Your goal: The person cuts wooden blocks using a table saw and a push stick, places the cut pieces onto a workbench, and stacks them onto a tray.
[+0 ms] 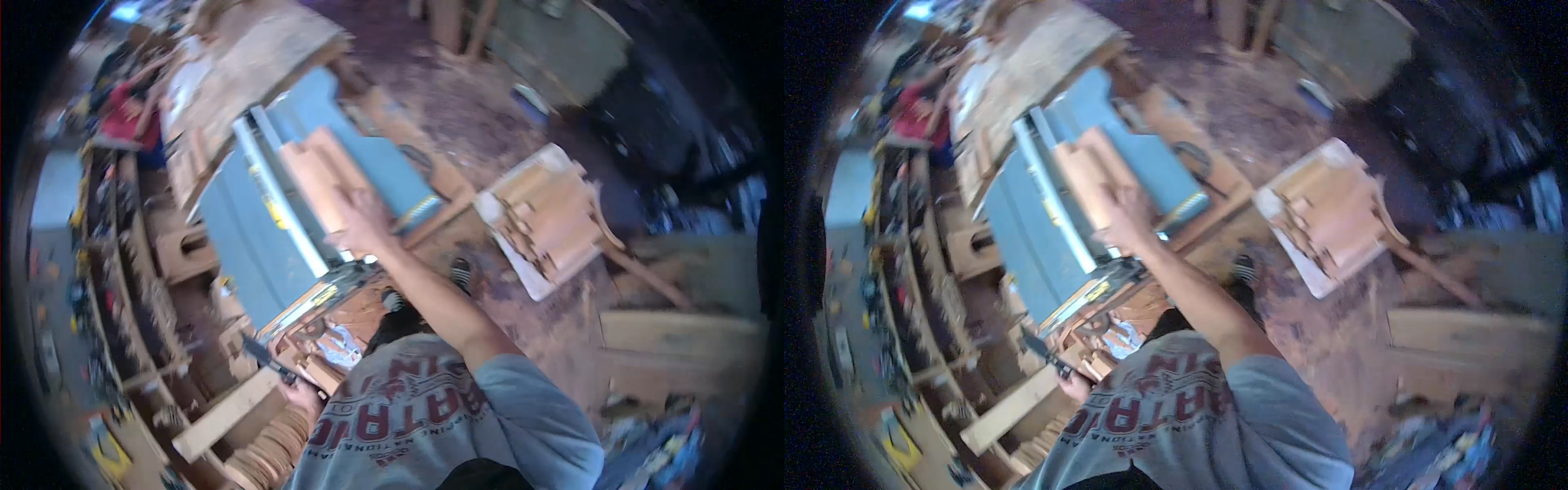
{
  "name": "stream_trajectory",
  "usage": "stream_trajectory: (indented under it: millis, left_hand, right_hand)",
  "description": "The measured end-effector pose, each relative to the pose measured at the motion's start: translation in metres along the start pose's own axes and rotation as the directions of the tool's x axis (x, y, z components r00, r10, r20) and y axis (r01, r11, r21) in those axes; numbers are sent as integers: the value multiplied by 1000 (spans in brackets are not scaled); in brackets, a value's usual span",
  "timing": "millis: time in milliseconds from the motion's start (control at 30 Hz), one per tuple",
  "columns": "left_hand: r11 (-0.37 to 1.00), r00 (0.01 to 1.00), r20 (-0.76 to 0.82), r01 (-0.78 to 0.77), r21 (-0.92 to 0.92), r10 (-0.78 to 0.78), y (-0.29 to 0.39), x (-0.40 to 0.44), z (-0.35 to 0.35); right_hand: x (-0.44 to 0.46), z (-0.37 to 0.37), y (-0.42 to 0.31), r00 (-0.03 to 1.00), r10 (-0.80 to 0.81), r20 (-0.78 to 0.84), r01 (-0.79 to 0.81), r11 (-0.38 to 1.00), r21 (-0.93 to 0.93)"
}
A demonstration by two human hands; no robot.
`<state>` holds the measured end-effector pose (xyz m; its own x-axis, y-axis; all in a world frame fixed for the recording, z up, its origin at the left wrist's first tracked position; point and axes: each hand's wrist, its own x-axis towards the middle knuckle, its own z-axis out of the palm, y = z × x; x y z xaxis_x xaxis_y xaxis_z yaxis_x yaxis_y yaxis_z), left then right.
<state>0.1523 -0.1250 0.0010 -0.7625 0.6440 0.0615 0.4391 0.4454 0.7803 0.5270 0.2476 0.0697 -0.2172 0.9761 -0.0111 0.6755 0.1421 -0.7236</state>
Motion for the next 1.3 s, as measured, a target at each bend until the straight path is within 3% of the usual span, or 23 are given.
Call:
stream_trajectory:
  millis: [67, 100, 167, 233, 267, 300, 367, 400, 467, 500, 567, 667, 733, 800, 833, 900, 933, 1000, 1100, 1133, 1167, 1200, 1300]
  left_hand:
    - [995, 995, -96, 2, 98, 7, -10, 1, 1]
    - [986, 995, -91, 47, 158, -33, -12, 3, -3]
    - [969, 991, -123, 76, 233, -48, -7, 0, -13]
    - [962, 993, -93, 92, 256, -70, 9, -14, -22]
    - [958, 994, -88, 82, 275, -60, 16, -19, -21]
    - [949, 996, -77, 72, 306, -51, 18, -22, -22]
    - [932, 998, -60, 52, 360, -32, 18, -25, -28]
    - [922, 999, -45, 42, 386, -27, 18, -25, -31]
    - [905, 1000, -14, 10, 426, -4, 18, -27, -39]
    - [897, 1000, 6, -7, 441, 5, 19, -28, -45]
    - [892, 998, 54, -41, 451, 19, 19, -32, -55]
    - [905, 989, 135, -106, 412, 55, 25, -31, -67]
    - [925, 989, 108, -136, 356, 104, 45, -51, -54]
    - [924, 1000, 18, 8, 382, -16, 37, -67, -51]
    - [919, 995, -55, 103, 380, -88, 32, -76, -45]
    - [911, 983, -151, 157, 381, -106, 23, -94, -39]
    - [922, 970, -152, 230, 311, -190, 44, -102, -29]
    - [955, 959, -146, 264, 137, -245, 31, -102, -19]
    - [972, 963, -225, 182, 148, -146, 23, -90, 3]
    - [970, 972, -213, 146, 194, -104, 12, -81, 5]
    - [998, 974, -217, 66, 18, -60, 37, -75, 13]
    - [996, 975, -219, -8, 92, 28, 59, -70, 13]
    - [999, 980, -192, 39, -22, -42, 28, -49, 5]
  right_hand:
    - [-28, -13, 24, 963, 83, -256, -10, 961, 277]
    - [-45, -29, 50, 885, 74, -460, 119, 919, 377]
    - [-78, -48, 129, 735, 201, -647, 30, 944, 327]
    - [-120, -53, 227, 468, 567, -678, -360, 823, 440]
    - [-140, -27, 308, 329, 507, -797, -570, 779, 260]
    - [-158, -45, 342, 213, 685, -697, -657, 629, 416]
    - [-170, -87, 378, -22, 819, -574, -847, 289, 445]
    - [-167, -97, 397, -24, 823, -567, -845, 287, 452]
    - [-153, -109, 427, -170, 874, -455, -845, 108, 523]
    - [-144, -112, 434, -158, 881, -446, -844, 114, 525]
    - [-124, -115, 442, -223, 908, -355, -892, -43, 450]
    - [-123, -95, 467, -234, 869, -437, -956, -124, 266]
    - [-142, -93, 480, -180, 854, -488, -957, -38, 288]
    - [-155, -102, 479, -70, 882, -467, -780, 243, 576]
    - [-154, -109, 446, 107, 919, -380, -241, 395, 886]
    - [-150, -121, 386, 361, 870, -335, -40, 374, 927]
    - [-140, -119, 356, 393, 856, -336, -43, 382, 923]
    - [-129, -114, 290, 674, 692, -260, -152, 474, 867]
    - [-84, -106, 172, 882, 406, -238, -120, 683, 721]
    - [-66, -94, 148, 923, 314, -222, -116, 778, 617]
    - [-51, -89, 111, 938, 251, -239, -105, 863, 495]
    - [-35, -83, 74, 950, 189, -247, -89, 927, 364]
    - [6, -52, 1, 953, 167, -252, -130, 979, 158]
